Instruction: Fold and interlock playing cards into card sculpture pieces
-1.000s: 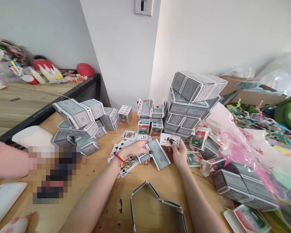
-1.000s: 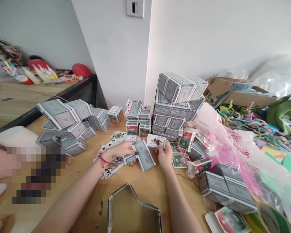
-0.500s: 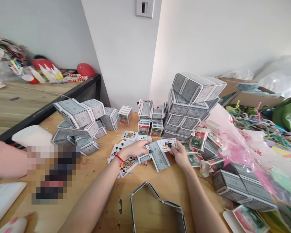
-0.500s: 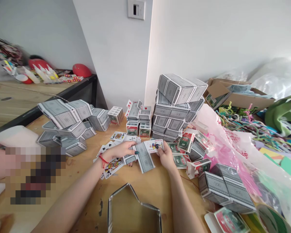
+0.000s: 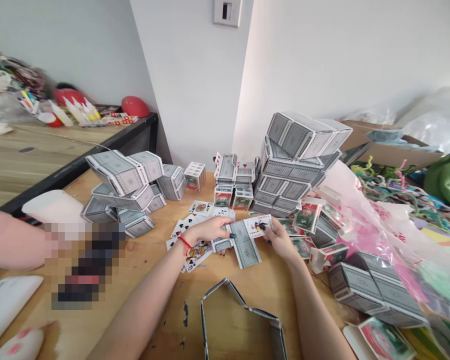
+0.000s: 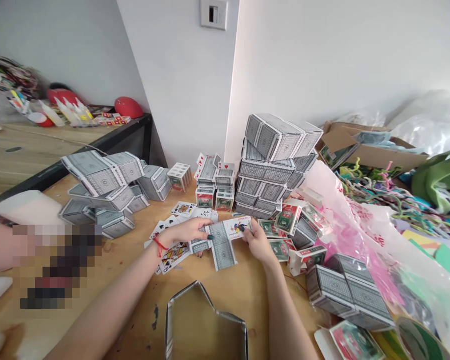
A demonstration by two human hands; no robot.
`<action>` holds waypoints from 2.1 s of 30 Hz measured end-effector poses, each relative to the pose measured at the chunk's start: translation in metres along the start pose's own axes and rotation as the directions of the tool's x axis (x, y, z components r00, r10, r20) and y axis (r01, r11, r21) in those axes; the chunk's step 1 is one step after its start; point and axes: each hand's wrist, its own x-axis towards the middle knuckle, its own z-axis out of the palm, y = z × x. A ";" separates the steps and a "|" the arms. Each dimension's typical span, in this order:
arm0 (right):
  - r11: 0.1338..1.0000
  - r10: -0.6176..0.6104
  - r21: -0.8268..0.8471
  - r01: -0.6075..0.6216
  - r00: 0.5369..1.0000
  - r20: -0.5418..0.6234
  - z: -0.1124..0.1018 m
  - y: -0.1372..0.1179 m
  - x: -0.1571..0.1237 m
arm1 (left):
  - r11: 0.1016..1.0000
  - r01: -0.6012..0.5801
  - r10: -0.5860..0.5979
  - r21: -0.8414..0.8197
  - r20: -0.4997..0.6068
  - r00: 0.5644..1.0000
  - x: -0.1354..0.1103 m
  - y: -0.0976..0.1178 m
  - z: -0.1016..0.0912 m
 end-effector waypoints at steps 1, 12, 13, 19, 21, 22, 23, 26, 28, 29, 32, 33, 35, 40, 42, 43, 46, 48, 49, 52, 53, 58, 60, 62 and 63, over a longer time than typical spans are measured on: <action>1.000 0.000 0.008 0.000 1.000 -0.003 0.001 -0.001 0.000 | 1.000 -0.002 0.002 -0.004 -0.001 1.000 0.000 -0.001 0.000; 1.000 0.021 0.016 -0.021 1.000 0.022 0.011 -0.010 -0.001 | 0.998 -0.043 0.043 0.048 0.000 0.999 0.006 -0.004 -0.002; 1.000 0.019 0.012 -0.020 1.000 0.021 0.013 -0.011 -0.001 | 0.997 -0.053 0.053 0.061 -0.009 0.999 0.006 -0.004 -0.002; 0.996 0.058 0.070 -0.060 0.998 0.029 0.018 -0.012 -0.001 | 0.998 -0.056 0.056 0.015 -0.025 0.998 0.005 -0.005 -0.001; 0.995 0.068 0.070 -0.070 0.997 0.033 0.019 -0.010 -0.001 | 0.999 -0.052 0.052 0.001 -0.013 0.999 0.005 -0.006 0.000; 0.996 0.069 0.062 -0.071 0.997 0.034 0.020 -0.008 0.000 | 0.999 -0.049 0.049 0.005 -0.010 0.999 0.005 -0.006 0.000; 0.996 0.067 0.050 -0.068 0.997 0.035 0.020 -0.006 0.000 | 0.999 -0.050 0.050 0.014 -0.014 0.999 0.006 -0.006 0.000; 0.998 0.060 0.032 -0.062 0.997 0.046 0.022 0.000 0.002 | 0.997 -0.059 0.061 0.054 -0.042 0.997 0.007 -0.006 0.000; 0.995 0.072 0.057 -0.076 0.995 0.065 0.023 0.003 0.002 | 0.997 -0.054 0.057 0.057 -0.044 0.997 0.008 -0.006 0.000; 0.993 0.082 0.077 -0.088 0.994 0.077 0.024 0.004 0.002 | 0.998 -0.049 0.051 0.048 -0.039 0.998 0.008 -0.007 0.000; 0.984 0.105 0.132 -0.121 0.987 0.123 0.026 0.003 0.001 | 0.999 -0.048 0.048 0.011 -0.030 0.998 0.008 -0.007 0.000; 0.982 0.105 0.144 -0.124 0.985 0.134 0.027 0.002 0.001 | 0.999 -0.053 0.054 0.004 -0.031 0.998 0.008 -0.006 0.001; 0.980 0.100 0.159 -0.122 0.985 0.140 0.029 0.000 0.000 | 0.998 -0.055 0.055 -0.004 -0.031 0.998 0.008 -0.005 0.001; 0.986 0.100 0.122 -0.115 0.987 0.123 0.032 -0.002 0.000 | 0.999 -0.030 0.030 -0.016 -0.019 0.999 0.007 -0.004 0.002; 0.991 0.090 0.092 -0.100 0.990 0.110 0.032 0.000 0.000 | 0.999 -0.032 0.032 -0.009 -0.027 0.999 0.007 -0.005 0.002; 0.992 0.085 0.079 -0.094 0.991 0.107 0.032 0.000 0.000 | 0.999 -0.034 0.034 -0.004 -0.033 0.999 0.008 -0.006 0.002; 0.993 0.095 0.056 -0.102 0.989 0.114 0.032 0.002 0.000 | 0.999 -0.034 0.034 0.005 -0.034 0.999 0.008 -0.007 0.001; 0.990 0.118 0.062 -0.125 0.987 0.106 0.033 0.002 0.000 | 1.000 -0.029 0.029 -0.001 -0.024 0.999 0.008 -0.006 0.002; 0.988 0.131 0.075 -0.138 0.987 0.096 0.034 0.002 0.000 | 0.999 -0.032 0.032 -0.010 -0.023 0.999 0.007 -0.006 0.002; 0.974 0.159 0.155 -0.168 0.985 0.068 0.034 0.001 0.000 | 0.998 -0.062 0.061 -0.031 -0.037 0.997 0.007 -0.003 0.004; 0.968 0.164 0.182 -0.172 0.985 0.059 0.034 0.001 0.000 | 0.996 -0.080 0.079 -0.036 -0.048 0.996 0.007 -0.002 0.005; 0.956 0.161 0.252 -0.147 0.986 -0.039 0.030 0.000 0.001 | 0.965 -0.259 0.243 -0.046 -0.217 0.945 0.006 0.002 0.002; 0.961 0.141 0.251 -0.117 0.987 -0.081 0.029 -0.001 0.001 | 0.952 -0.268 0.227 -0.148 -0.245 0.943 0.005 0.002 0.000; 0.968 0.110 0.240 -0.080 0.987 -0.115 0.028 -0.001 0.001 | 0.923 -0.248 0.183 -0.294 -0.231 0.956 0.005 0.000 -0.002; 0.970 0.098 0.234 -0.067 0.987 -0.124 0.028 -0.002 0.001 | 0.905 -0.242 0.168 -0.350 -0.229 0.959 0.004 -0.001 -0.003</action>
